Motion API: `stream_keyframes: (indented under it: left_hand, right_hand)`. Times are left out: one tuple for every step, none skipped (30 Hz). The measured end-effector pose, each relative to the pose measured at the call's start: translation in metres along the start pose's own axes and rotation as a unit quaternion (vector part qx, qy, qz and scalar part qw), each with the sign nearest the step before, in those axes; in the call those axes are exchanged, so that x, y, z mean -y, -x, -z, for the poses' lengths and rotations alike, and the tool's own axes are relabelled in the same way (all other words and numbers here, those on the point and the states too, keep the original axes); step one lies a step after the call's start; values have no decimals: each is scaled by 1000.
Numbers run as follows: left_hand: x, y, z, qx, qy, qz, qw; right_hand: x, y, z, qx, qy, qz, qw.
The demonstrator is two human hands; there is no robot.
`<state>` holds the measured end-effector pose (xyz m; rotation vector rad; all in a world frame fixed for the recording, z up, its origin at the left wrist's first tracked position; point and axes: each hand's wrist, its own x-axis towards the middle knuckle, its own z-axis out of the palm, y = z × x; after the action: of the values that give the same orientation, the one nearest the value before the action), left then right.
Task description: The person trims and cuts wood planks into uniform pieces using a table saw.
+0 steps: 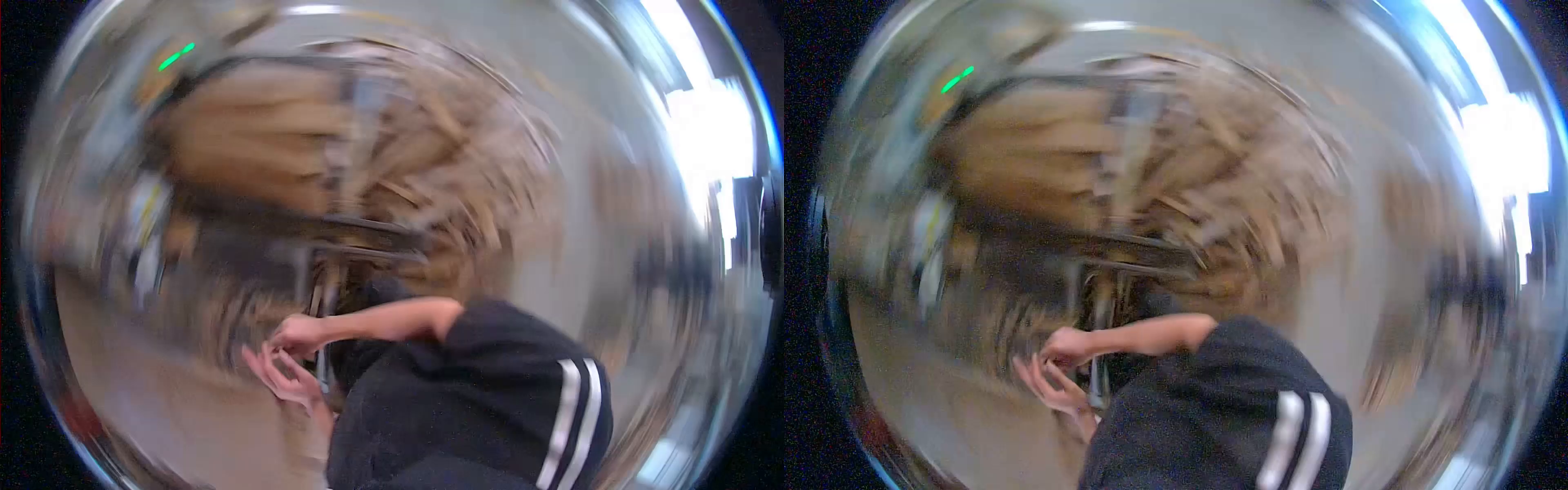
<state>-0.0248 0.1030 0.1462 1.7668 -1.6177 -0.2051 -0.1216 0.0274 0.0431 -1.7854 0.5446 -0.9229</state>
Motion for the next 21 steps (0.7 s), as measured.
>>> stream_keyframes:
  left_hand:
    - [0, 20, 11, -34, -37, 41, 998]
    - [0, 42, 23, -74, -82, 88, 990]
    - [-1, 71, 28, -94, -86, 171, 977]
    - [-3, 105, 41, -114, -84, 254, 957]
    - [-24, 115, 53, -213, -53, 326, 919]
    - [-36, 138, 68, -265, -45, 375, 887]
    - [-33, 180, 61, -340, -92, 381, 855]
    - [-38, 219, 61, -376, -133, 400, 825]
    - [-49, 256, 56, -400, -165, 408, 804]
    - [-63, 290, 45, -457, -131, 471, 743]
    - [-76, 317, 28, -506, -90, 513, 687]
    - [-84, 347, 0, -535, -95, 583, 605]
    - [-90, 380, -33, -555, -93, 640, 523]
    - [-90, 415, -66, -645, 49, 665, 373]
    - [-93, 452, -113, -701, 197, 655, 204]
    - [-87, 507, -176, -711, 209, 646, 184]
    - [-93, 548, -247, -602, 212, 764, 93]
    - [-92, 579, -313, -610, 215, 758, 83]
    - [-129, 602, -372, -504, 182, 802, 265]
    - [-155, 575, -348, -510, 184, 799, 259]
    - [-170, 567, -309, -398, 258, 875, 94]
  right_hand:
    - [14, 15, -7, 38, -2, 12, 999]
    - [20, 33, -17, 95, -21, 7, 995]
    - [24, 52, -23, 182, -15, -11, 983]
    - [49, 54, -18, 202, -52, 12, 978]
    - [45, 72, -17, 349, -85, -51, 932]
    - [49, 83, -17, 413, -63, -10, 908]
    - [37, 103, -12, 494, -90, -55, 863]
    - [44, 105, -3, 560, -75, -98, 819]
    - [36, 113, -1, 577, -125, -150, 793]
    - [50, 103, -1, 594, -85, -154, 785]
    - [41, 103, 0, 609, -30, -165, 775]
    - [41, 99, 0, 641, 9, -135, 755]
    - [40, 92, 1, 663, 47, -104, 740]
    - [28, 90, 0, 678, 58, -100, 726]
    - [26, 86, 5, 689, 75, -87, 715]
    - [27, 81, 6, 686, 128, -76, 712]
    - [27, 84, 1, 679, 175, -63, 710]
    - [-4, 90, 3, 668, 190, -50, 718]
    - [-13, 100, 7, 649, 195, -123, 725]
    - [-42, 109, 18, 624, 198, -198, 729]
    - [-65, 123, 35, 602, 148, -262, 739]
